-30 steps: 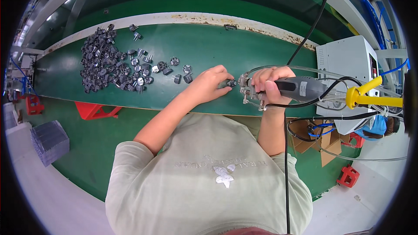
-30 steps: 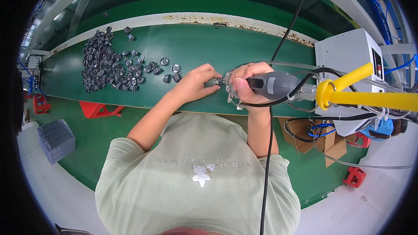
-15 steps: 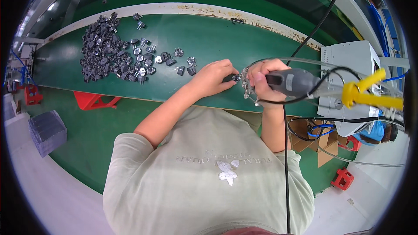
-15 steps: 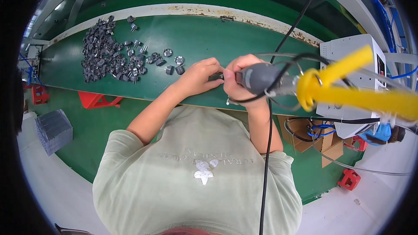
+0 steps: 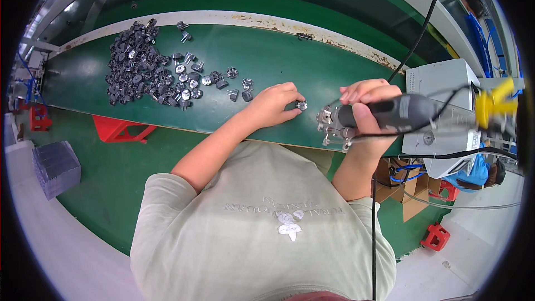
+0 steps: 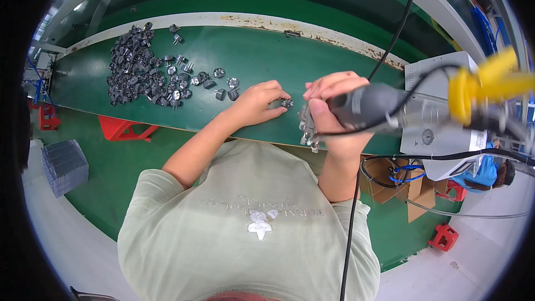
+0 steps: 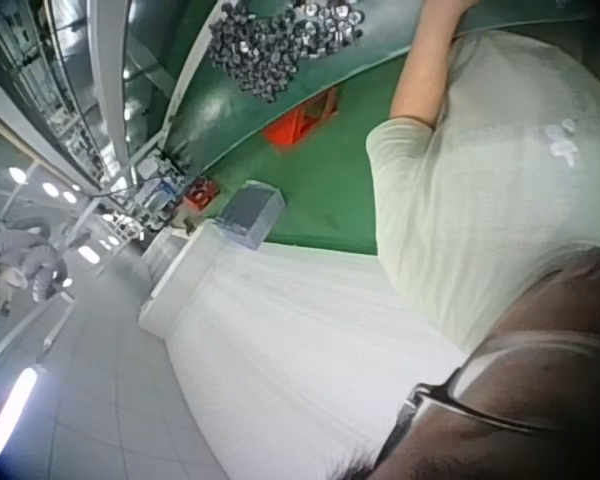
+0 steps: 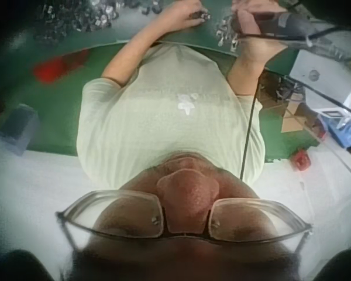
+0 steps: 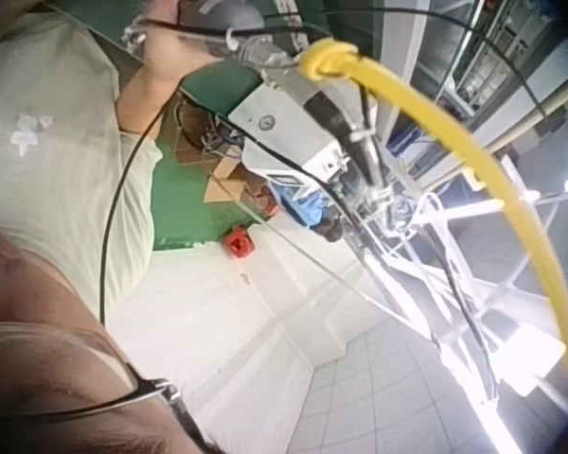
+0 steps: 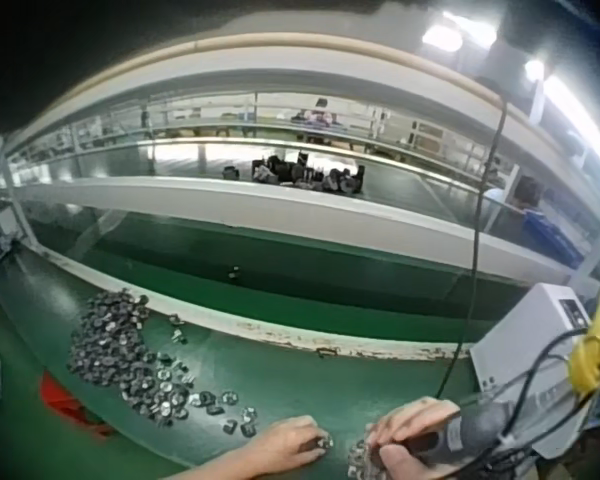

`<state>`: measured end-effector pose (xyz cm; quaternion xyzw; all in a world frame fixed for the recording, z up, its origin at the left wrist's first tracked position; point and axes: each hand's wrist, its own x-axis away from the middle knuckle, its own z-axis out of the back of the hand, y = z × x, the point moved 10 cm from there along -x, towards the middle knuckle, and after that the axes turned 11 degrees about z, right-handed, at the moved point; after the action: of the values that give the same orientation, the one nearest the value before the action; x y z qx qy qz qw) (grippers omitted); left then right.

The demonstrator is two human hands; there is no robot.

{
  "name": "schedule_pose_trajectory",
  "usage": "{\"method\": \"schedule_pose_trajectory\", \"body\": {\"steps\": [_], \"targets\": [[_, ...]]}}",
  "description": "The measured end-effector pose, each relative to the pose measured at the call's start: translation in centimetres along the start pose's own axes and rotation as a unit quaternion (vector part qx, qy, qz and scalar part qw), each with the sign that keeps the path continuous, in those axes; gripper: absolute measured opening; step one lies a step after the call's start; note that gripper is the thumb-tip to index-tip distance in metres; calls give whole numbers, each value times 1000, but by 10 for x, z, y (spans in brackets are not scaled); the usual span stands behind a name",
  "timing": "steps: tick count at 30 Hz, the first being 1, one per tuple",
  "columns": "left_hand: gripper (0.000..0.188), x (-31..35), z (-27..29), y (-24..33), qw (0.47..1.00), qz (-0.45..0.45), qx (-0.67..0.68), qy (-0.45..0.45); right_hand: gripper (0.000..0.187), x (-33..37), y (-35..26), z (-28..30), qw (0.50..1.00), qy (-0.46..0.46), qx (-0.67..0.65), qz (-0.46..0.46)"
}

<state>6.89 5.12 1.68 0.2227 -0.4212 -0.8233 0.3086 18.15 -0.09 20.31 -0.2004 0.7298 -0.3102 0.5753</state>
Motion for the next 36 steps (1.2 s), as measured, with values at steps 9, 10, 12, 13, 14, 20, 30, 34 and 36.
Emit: {"method": "schedule_pose_trajectory", "body": {"steps": [9, 10, 12, 13, 14, 20, 30, 34, 36], "targets": [[26, 1, 2, 2, 1000, -8, -7, 8, 33, 13, 13, 13, 997, 42, -51, -48], [27, 2, 2, 2, 1000, -12, -7, 10, 33, 13, 14, 14, 997, 43, -59, -36], [27, 1, 2, 2, 1000, -3, -1, 5, 32, 13, 17, 15, 996, 44, -73, -26], [27, 1, 2, 2, 1000, 2, 2, 1, 32, 14, 19, 15, 996, 44, -79, -27], [27, 1, 2, 2, 1000, 1, 1, 2, 32, 15, 21, 15, 995, 45, -85, -28], [27, 1, 2, 1, 1000, 0, 11, 5, 25, 20, 29, 9, 999, -12, -38, -18], [27, 1, 3, 1, 1000, -1, 12, 8, 32, 26, 39, 12, 996, 21, -84, -31], [27, 1, 2, -1, 1000, 2, 6, 6, 32, 26, 39, 11, 996, 16, -82, -25], [27, 0, 2, -1, 1000, 10, 8, 0, 32, 27, 40, 10, 996, 16, -82, -26]]}}
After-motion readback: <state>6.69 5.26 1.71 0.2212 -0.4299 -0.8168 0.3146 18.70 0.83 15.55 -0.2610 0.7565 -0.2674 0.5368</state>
